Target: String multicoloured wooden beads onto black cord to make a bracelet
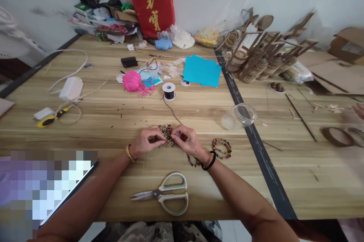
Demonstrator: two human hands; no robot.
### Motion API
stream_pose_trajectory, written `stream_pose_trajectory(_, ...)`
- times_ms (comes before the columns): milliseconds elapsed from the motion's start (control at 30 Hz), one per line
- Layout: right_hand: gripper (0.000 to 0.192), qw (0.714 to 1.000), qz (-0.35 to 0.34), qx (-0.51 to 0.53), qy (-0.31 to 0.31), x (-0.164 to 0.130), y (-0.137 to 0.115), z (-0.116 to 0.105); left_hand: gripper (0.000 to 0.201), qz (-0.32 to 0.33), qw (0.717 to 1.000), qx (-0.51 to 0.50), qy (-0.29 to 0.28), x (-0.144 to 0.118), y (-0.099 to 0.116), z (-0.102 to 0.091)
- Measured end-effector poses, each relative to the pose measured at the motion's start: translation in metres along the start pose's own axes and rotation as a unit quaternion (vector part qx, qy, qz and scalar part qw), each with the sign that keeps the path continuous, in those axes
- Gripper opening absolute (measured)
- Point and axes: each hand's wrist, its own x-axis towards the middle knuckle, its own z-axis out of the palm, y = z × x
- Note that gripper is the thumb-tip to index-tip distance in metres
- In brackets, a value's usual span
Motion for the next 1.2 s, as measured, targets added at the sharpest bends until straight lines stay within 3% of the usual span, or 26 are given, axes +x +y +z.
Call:
stream_pose_trajectory(300,0.022,1.0,-0.024,-0.014,-0.004,-0.0002,0.0012,0.0008,0.01,-0.066,0.995,-0.073,0.014,0.0019,0.0008,0.0004)
stream_pose_trajectory(567,0.018,0.997,-0.067,-0.037,-0.017,-0.0016,0.0025,0.0033,0.01,-0.052,0.994,-0.094,0.025,0.0035,-0.0028,0.0006)
stream_pose_trajectory(767,0.015,0.996,-0.082,-0.034,-0.013,-0.0011,0.0037,0.0037,0.011,-0.078,0.99,-0.118,0.026,0.0035,-0.0027,-0.0005)
stream_pose_trajectory(1200,0.013,0.995,-0.084,-0.037,-0.024,-0.0004,0.003,0.002,0.006,-0.067,0.989,-0.132,0.024,0.0052,-0.0046,0.0002)
